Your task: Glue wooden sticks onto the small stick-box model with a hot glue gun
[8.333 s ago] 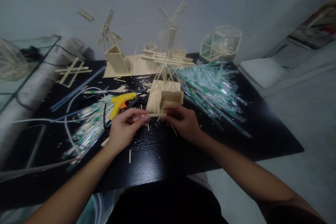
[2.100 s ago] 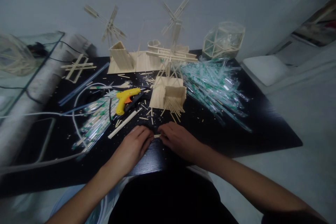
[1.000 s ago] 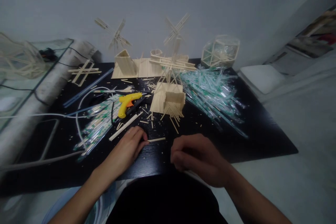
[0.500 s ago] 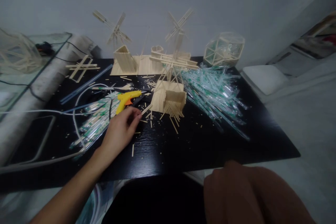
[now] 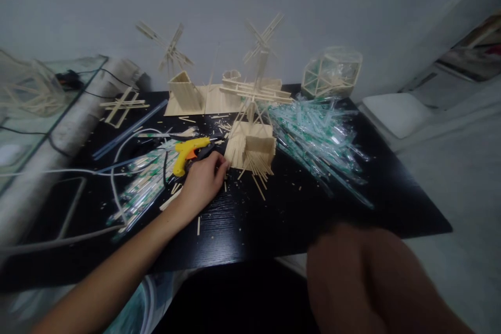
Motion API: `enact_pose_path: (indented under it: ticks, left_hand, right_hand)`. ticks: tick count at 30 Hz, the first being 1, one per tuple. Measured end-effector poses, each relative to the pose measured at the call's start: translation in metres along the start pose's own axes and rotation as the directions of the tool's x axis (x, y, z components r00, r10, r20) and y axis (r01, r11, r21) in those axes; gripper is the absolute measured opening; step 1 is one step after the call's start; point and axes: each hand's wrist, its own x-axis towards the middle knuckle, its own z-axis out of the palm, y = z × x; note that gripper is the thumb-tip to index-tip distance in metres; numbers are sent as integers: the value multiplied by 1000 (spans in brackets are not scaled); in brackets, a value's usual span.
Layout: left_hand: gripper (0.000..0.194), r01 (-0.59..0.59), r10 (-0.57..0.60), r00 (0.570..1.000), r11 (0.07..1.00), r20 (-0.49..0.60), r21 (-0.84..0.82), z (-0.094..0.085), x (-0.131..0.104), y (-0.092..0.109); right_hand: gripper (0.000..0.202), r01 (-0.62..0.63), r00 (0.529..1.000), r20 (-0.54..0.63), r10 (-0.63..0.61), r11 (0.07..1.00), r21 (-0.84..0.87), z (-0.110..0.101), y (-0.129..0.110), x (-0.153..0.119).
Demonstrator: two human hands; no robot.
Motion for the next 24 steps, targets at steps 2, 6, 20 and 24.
enact_pose_path:
  ticks: [2, 6, 20, 24]
  left_hand:
    - [16, 10, -10, 1000, 1000, 15, -2, -6, -2, -2]
    - [27, 81, -80, 993, 997, -81, 8, -29, -5, -16]
    - [53, 407, -374, 912, 875, -166, 264, -45, 2, -59]
    - [57, 393, -385, 919, 876, -84, 280, -44, 4, -63]
  right_hand:
    - [26, 9, 1000, 7, -10, 998, 68, -4, 23, 10]
    - [21, 5, 983, -177, 55, 947, 321, -14, 71, 23]
    - [23, -216, 909, -323, 264, 960, 176, -20, 97, 27]
    - [22, -244, 897, -350, 269, 963, 116, -19, 100, 29]
